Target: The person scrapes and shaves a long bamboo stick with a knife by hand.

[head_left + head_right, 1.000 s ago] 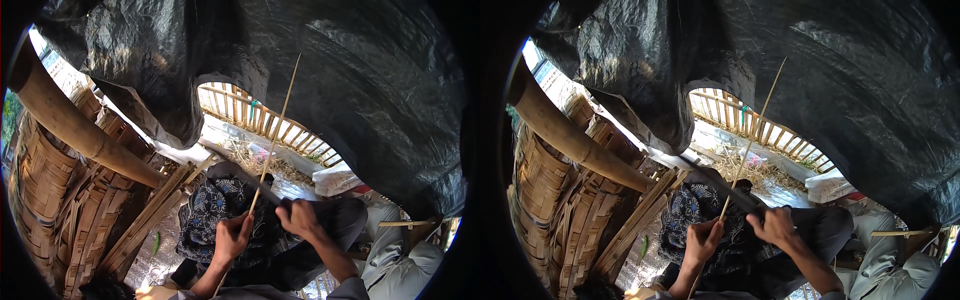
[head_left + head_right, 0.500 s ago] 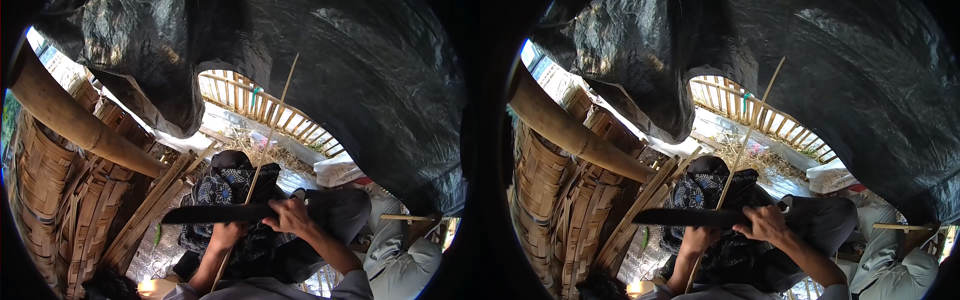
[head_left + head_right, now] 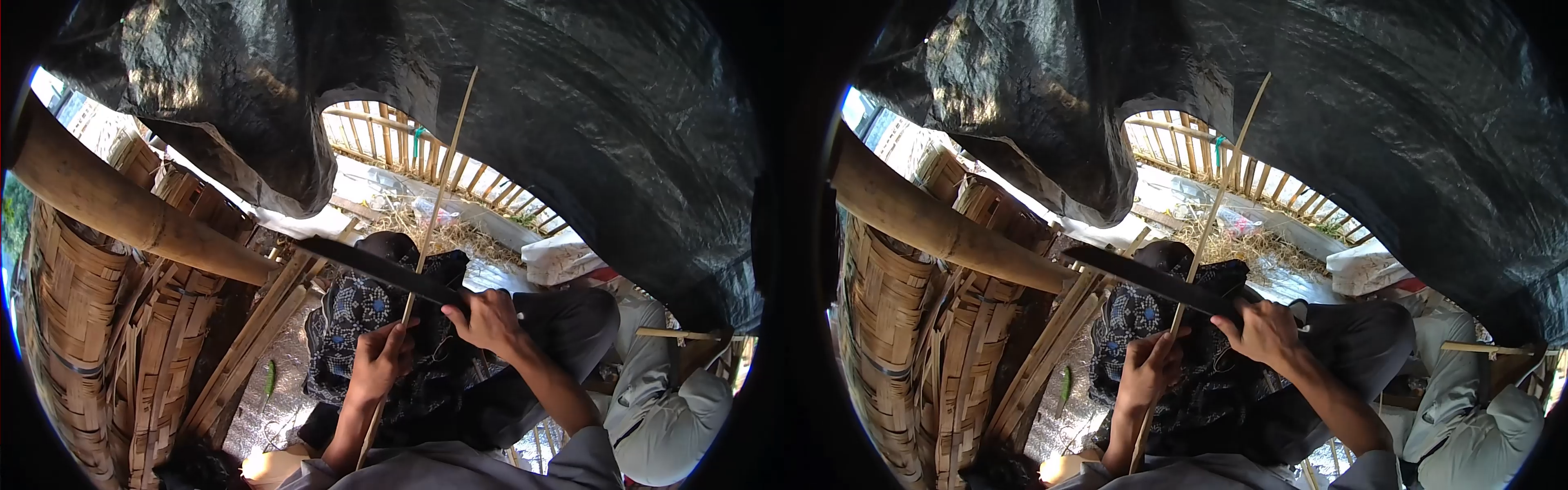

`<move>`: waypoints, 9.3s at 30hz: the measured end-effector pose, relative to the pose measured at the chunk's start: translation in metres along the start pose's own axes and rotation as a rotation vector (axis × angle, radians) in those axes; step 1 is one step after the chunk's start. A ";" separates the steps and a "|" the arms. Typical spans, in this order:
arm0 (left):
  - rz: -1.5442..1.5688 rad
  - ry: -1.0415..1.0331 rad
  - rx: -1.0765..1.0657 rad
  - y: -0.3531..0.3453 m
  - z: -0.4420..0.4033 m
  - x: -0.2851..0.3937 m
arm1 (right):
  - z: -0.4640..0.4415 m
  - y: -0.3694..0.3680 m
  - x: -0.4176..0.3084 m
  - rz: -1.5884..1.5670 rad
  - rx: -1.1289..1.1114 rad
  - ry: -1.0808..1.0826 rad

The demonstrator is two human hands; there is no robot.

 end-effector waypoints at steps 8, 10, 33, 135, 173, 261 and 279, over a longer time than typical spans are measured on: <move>-0.132 -0.029 0.043 0.006 0.006 0.002 | 0.000 0.005 0.013 -0.029 0.018 -0.082; -0.160 -0.042 0.052 0.006 0.005 0.000 | -0.004 0.004 0.022 -0.092 -0.048 -0.219; -0.390 -0.137 0.153 0.002 0.012 0.014 | 0.003 0.001 0.020 -0.146 -0.122 -0.149; -0.326 -0.387 0.309 0.068 0.103 0.022 | 0.158 -0.080 0.030 -1.864 -0.266 -0.886; -0.272 -0.163 0.081 0.029 0.005 0.022 | -0.034 0.036 -0.028 0.136 -0.030 0.319; -1.129 -0.556 0.190 0.008 0.028 0.015 | -0.008 0.000 -0.051 -0.034 -0.006 0.434; -0.587 -0.201 0.212 0.021 0.006 -0.002 | -0.006 0.008 -0.041 0.021 0.015 0.391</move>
Point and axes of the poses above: each hand's wrist, its own z-axis away from the middle knuckle, its own y-axis out of the back of the hand, x = y × z, the point moved 10 cm from there along -z, towards the middle knuckle, and after that the axes turned 1 degree about -x, right-handed, at the moved point
